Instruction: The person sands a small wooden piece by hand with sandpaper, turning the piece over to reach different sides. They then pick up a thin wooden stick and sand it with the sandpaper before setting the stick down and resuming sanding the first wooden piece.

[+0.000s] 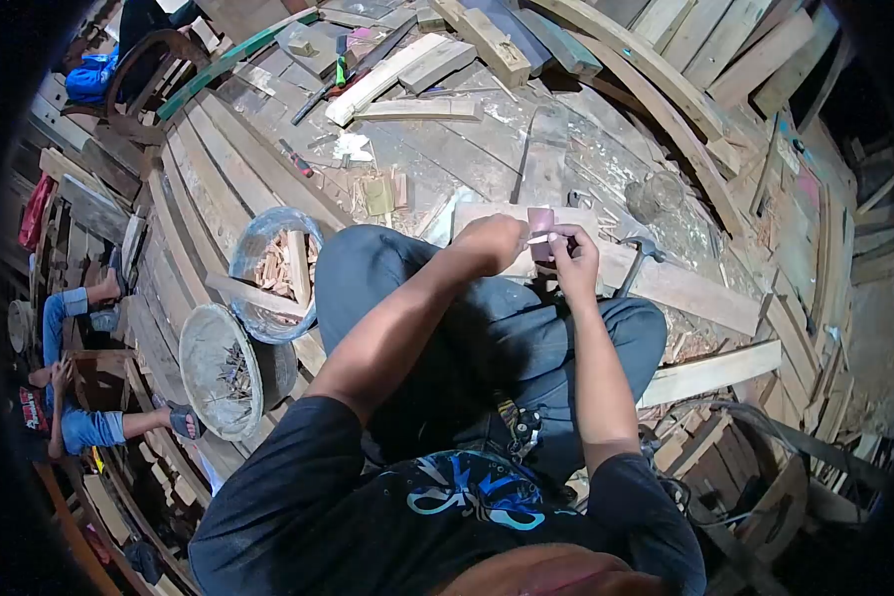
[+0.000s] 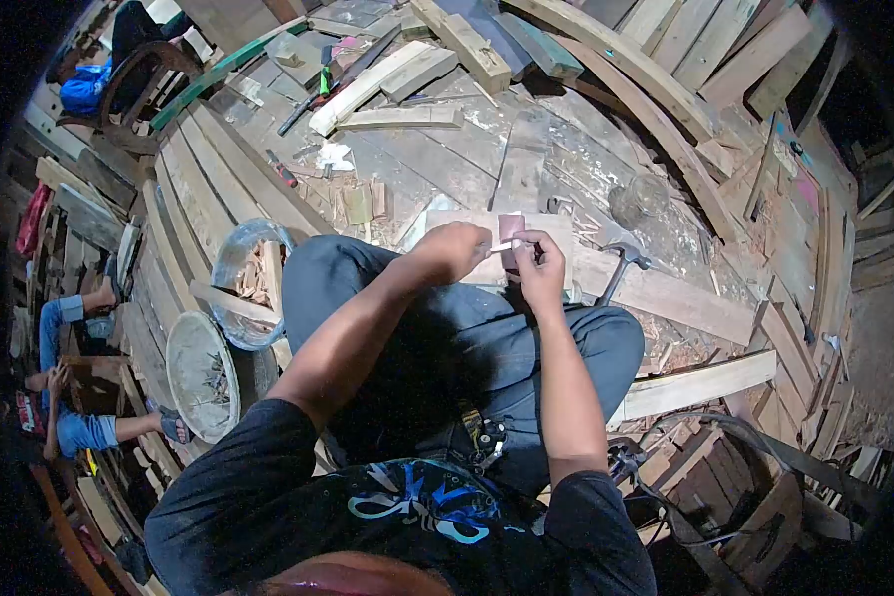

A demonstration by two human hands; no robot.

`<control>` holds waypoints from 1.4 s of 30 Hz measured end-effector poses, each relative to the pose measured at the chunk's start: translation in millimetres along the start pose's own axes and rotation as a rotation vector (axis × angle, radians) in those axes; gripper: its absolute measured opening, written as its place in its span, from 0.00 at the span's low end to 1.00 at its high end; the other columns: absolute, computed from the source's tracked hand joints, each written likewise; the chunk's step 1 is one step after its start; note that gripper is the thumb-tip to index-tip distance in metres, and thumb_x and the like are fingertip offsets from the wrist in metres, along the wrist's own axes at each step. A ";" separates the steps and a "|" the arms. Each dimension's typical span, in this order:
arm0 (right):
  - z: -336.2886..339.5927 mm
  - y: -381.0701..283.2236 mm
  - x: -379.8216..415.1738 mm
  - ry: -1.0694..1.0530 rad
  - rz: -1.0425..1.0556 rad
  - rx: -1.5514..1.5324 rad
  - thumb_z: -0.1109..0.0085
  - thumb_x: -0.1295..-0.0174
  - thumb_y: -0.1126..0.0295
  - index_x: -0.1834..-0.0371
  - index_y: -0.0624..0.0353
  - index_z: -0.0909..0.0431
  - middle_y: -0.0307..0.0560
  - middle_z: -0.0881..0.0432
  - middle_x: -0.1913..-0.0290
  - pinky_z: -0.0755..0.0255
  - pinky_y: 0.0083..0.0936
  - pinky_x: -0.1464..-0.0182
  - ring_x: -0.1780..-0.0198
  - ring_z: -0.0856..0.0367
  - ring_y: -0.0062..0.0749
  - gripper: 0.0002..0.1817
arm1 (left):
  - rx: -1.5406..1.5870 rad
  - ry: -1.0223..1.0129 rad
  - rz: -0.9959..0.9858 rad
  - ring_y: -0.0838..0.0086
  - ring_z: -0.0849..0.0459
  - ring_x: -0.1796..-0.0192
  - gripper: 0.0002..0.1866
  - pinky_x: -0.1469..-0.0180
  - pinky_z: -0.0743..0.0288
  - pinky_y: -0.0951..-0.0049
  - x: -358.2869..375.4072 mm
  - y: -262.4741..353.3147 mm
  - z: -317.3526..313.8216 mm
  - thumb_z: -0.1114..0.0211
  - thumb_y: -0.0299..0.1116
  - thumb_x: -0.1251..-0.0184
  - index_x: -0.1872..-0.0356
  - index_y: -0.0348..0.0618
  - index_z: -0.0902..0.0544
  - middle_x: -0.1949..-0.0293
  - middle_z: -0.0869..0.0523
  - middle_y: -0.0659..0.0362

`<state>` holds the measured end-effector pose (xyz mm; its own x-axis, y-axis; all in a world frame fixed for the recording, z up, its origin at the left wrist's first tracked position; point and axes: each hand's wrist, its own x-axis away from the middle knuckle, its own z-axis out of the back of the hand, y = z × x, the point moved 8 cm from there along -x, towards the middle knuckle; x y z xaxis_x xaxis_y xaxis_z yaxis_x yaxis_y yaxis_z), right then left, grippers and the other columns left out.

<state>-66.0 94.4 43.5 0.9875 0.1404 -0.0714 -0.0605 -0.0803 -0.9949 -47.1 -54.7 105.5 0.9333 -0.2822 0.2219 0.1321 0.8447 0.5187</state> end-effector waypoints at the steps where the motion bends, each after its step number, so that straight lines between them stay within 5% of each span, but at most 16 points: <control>1: -0.4 -1.8 0.6 -0.001 -0.018 -0.003 0.45 0.38 0.79 0.59 0.63 0.21 0.35 0.21 0.67 0.32 0.16 0.59 0.64 0.27 0.15 0.07 | 0.002 -0.001 0.000 0.46 0.19 0.55 0.10 0.54 0.26 0.52 -0.7 -0.7 -0.2 0.44 0.36 0.35 0.62 0.42 0.20 0.64 0.16 0.43; 12: 3.2 -0.9 -1.8 0.023 0.027 0.049 0.44 0.35 0.76 0.59 0.63 0.21 0.35 0.22 0.67 0.32 0.16 0.61 0.65 0.27 0.14 0.05 | -0.066 -0.072 0.008 0.46 0.19 0.55 0.12 0.53 0.26 0.52 -1.7 2.9 1.5 0.45 0.37 0.36 0.63 0.40 0.19 0.63 0.16 0.43; 22: 6.3 -2.0 0.4 0.029 0.037 0.101 0.42 0.35 0.75 0.58 0.63 0.20 0.35 0.22 0.68 0.32 0.16 0.63 0.67 0.28 0.15 0.05 | -0.039 0.007 -0.021 0.46 0.18 0.56 0.12 0.52 0.26 0.52 5.6 -2.1 2.2 0.44 0.38 0.36 0.63 0.39 0.19 0.64 0.16 0.42; 26: 7.3 -1.4 1.6 0.050 0.071 0.065 0.41 0.35 0.75 0.59 0.63 0.20 0.35 0.22 0.67 0.32 0.16 0.63 0.66 0.28 0.15 0.05 | 0.011 0.174 0.044 0.45 0.18 0.58 0.15 0.53 0.25 0.53 5.7 -11.5 14.4 0.42 0.37 0.36 0.54 0.38 0.18 0.63 0.15 0.42; 28: 8.7 -10.4 3.6 0.073 0.048 0.067 0.41 0.35 0.74 0.59 0.63 0.20 0.35 0.21 0.67 0.32 0.16 0.63 0.66 0.27 0.16 0.05 | 0.356 0.644 0.133 0.60 0.15 0.69 0.25 0.64 0.22 0.64 17.9 -20.8 58.2 0.40 0.37 0.34 0.39 0.32 0.27 0.64 0.13 0.47; 30: 11.0 -13.4 6.7 0.083 -0.017 0.057 0.42 0.35 0.74 0.59 0.63 0.20 0.36 0.21 0.68 0.31 0.16 0.64 0.67 0.26 0.16 0.05 | 1.044 0.656 0.333 0.74 0.19 0.75 0.26 0.73 0.26 0.74 13.8 -52.0 59.8 0.40 0.37 0.33 0.39 0.31 0.28 0.65 0.13 0.52; 33: 10.8 -10.6 3.5 0.084 0.044 0.069 0.41 0.35 0.74 0.59 0.63 0.20 0.36 0.21 0.68 0.32 0.15 0.66 0.69 0.26 0.15 0.05 | 1.422 0.389 0.305 0.80 0.24 0.76 0.26 0.78 0.32 0.80 5.7 -61.0 51.5 0.40 0.34 0.34 0.38 0.32 0.29 0.66 0.14 0.56; 36: 9.4 -11.1 4.6 0.076 0.076 0.069 0.41 0.35 0.74 0.59 0.63 0.20 0.36 0.21 0.68 0.32 0.15 0.66 0.68 0.26 0.15 0.05 | 1.123 0.553 0.105 0.81 0.24 0.76 0.23 0.78 0.32 0.80 18.4 -33.8 68.8 0.41 0.32 0.35 0.40 0.34 0.27 0.65 0.14 0.57; 40: 7.2 -24.2 6.9 0.062 0.134 0.147 0.41 0.35 0.74 0.60 0.64 0.20 0.36 0.21 0.67 0.31 0.16 0.64 0.67 0.27 0.16 0.05 | 0.274 0.438 -0.211 0.68 0.19 0.71 0.19 0.65 0.24 0.68 17.2 7.2 59.6 0.37 0.33 0.39 0.46 0.43 0.20 0.65 0.15 0.51; 42: 6.9 -22.6 7.6 0.059 0.073 0.154 0.41 0.36 0.74 0.61 0.64 0.20 0.37 0.21 0.67 0.30 0.17 0.63 0.67 0.27 0.16 0.05 | 0.215 0.290 -0.198 0.53 0.17 0.56 0.16 0.54 0.24 0.58 18.4 19.0 44.4 0.38 0.35 0.38 0.51 0.41 0.18 0.62 0.16 0.45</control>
<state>-58.1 104.1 64.9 0.9862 0.0815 -0.1441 -0.1495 0.0646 -0.9866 -42.2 -64.0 156.1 0.9564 -0.2636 -0.1255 0.2743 0.6644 0.6952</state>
